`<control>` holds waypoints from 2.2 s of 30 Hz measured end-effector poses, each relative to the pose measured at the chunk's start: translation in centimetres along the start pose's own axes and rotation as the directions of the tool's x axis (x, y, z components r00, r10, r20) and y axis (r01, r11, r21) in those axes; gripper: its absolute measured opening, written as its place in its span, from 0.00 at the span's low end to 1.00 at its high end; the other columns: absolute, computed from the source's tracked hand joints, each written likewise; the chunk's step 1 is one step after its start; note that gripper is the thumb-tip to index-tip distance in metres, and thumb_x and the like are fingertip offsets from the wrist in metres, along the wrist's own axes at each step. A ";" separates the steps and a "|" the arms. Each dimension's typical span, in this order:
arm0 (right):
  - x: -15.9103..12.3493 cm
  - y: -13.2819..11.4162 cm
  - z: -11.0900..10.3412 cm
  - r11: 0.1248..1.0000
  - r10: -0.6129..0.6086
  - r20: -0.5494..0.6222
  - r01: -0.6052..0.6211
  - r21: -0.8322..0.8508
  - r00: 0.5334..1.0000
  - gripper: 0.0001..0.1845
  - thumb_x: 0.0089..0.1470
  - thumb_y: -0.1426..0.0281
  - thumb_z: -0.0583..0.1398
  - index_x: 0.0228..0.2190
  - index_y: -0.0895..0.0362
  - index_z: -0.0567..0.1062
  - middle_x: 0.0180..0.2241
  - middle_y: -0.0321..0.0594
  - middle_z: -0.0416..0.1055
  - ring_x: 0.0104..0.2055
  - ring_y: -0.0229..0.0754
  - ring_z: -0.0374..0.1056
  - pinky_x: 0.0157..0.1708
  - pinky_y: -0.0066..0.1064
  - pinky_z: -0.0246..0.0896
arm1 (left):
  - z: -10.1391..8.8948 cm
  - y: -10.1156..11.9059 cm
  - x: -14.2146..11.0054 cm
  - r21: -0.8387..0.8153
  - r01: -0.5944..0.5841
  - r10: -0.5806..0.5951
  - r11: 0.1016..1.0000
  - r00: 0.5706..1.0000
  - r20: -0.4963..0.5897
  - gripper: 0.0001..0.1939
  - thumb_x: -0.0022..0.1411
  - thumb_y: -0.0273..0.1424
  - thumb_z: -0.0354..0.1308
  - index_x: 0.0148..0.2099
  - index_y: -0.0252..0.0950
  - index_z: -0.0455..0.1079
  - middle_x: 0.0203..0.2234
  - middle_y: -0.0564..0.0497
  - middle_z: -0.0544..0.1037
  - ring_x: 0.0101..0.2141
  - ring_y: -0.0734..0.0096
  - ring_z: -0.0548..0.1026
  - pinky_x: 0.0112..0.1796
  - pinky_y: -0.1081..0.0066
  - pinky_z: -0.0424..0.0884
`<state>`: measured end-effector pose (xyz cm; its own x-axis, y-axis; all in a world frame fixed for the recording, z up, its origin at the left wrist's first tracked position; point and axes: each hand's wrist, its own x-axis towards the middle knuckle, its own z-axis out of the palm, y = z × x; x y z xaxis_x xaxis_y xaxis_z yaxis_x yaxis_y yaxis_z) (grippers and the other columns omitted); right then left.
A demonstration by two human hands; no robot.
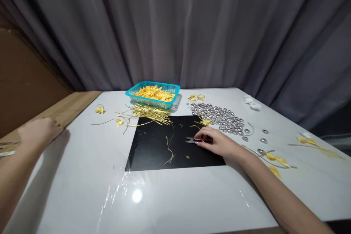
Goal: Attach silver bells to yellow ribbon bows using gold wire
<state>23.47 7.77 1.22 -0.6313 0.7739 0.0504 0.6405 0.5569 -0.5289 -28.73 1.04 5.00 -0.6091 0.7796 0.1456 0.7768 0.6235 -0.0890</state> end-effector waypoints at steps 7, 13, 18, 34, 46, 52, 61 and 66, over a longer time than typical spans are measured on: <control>-0.8 1.3 -2.8 0.985 0.125 -0.264 -0.151 -0.081 0.956 0.11 0.54 0.66 0.54 0.34 0.57 0.73 0.38 0.43 0.71 0.41 0.42 0.66 0.41 0.34 0.60 | -2.9 9.5 -5.0 0.098 -0.212 0.231 0.972 0.820 -0.523 0.25 0.65 0.38 0.32 0.49 0.31 0.64 0.42 0.40 0.75 0.43 0.55 0.70 0.29 0.68 0.64; -1.0 2.4 -2.9 0.964 0.167 -0.333 -0.225 -0.144 0.928 0.10 0.54 0.67 0.53 0.31 0.58 0.73 0.37 0.43 0.71 0.41 0.44 0.65 0.40 0.34 0.58 | -1.0 18.6 -13.7 0.049 -0.833 0.755 0.551 0.473 -0.453 0.12 0.63 0.36 0.46 0.41 0.37 0.68 0.33 0.51 0.78 0.34 0.70 0.74 0.31 0.74 0.67; -0.8 2.5 -2.2 0.970 0.109 -0.330 -0.172 -0.169 0.938 0.11 0.55 0.68 0.52 0.30 0.59 0.73 0.34 0.43 0.70 0.39 0.42 0.65 0.39 0.33 0.58 | 0.1 20.1 -20.0 -0.220 -0.951 0.862 0.219 0.294 -0.412 0.10 0.63 0.31 0.47 0.39 0.37 0.70 0.33 0.49 0.78 0.32 0.66 0.73 0.29 0.68 0.70; -0.2 -3.5 2.4 0.953 -0.299 -0.234 0.302 -0.022 0.925 0.08 0.57 0.72 0.54 0.34 0.60 0.72 0.35 0.42 0.70 0.40 0.38 0.62 0.41 0.31 0.60 | 0.4 14.5 -22.8 -0.448 -0.885 0.867 0.125 0.318 -0.385 0.14 0.64 0.24 0.47 0.49 0.33 0.68 0.38 0.43 0.76 0.35 0.67 0.73 0.33 0.68 0.73; 1.6 -6.1 5.3 0.921 -0.383 0.037 0.378 0.093 0.923 0.07 0.55 0.71 0.57 0.33 0.58 0.75 0.39 0.41 0.67 0.43 0.38 0.60 0.43 0.30 0.58 | -0.1 14.8 -22.1 -0.674 -0.571 0.761 0.470 0.649 -0.019 0.11 0.61 0.35 0.51 0.39 0.38 0.72 0.36 0.48 0.74 0.35 0.65 0.73 0.36 0.63 0.70; 1.3 -6.7 6.1 0.890 -0.440 0.043 0.442 -0.112 0.897 0.12 0.61 0.71 0.49 0.33 0.61 0.70 0.36 0.43 0.67 0.40 0.40 0.59 0.42 0.33 0.56 | -0.2 16.6 -22.7 -0.672 -0.564 0.736 0.480 0.675 -0.041 0.10 0.60 0.36 0.52 0.40 0.37 0.71 0.36 0.48 0.74 0.36 0.63 0.72 0.37 0.63 0.69; 0.5 -7.2 5.4 0.912 -0.403 -0.016 0.399 -0.099 0.915 0.12 0.62 0.72 0.47 0.33 0.60 0.68 0.33 0.41 0.67 0.37 0.39 0.57 0.40 0.31 0.52 | 0.2 18.1 -21.5 -0.793 -0.496 0.713 0.354 0.692 -0.114 0.10 0.62 0.32 0.50 0.32 0.36 0.70 0.29 0.50 0.73 0.28 0.71 0.71 0.28 0.70 0.66; 0.5 -6.9 4.6 0.937 -0.349 0.022 0.349 -0.017 0.937 0.11 0.61 0.69 0.49 0.35 0.58 0.71 0.33 0.41 0.67 0.37 0.39 0.58 0.39 0.30 0.53 | -0.8 17.2 -20.6 -0.787 -0.511 0.713 0.345 0.688 -0.135 0.09 0.62 0.31 0.50 0.33 0.36 0.70 0.30 0.50 0.72 0.30 0.71 0.71 0.30 0.70 0.65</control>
<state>16.75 2.91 0.97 -0.8243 0.5244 0.2134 0.3869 0.7970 -0.4637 -2.64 -4.36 1.26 0.1562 0.9730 0.1696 0.7052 -0.2301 0.6706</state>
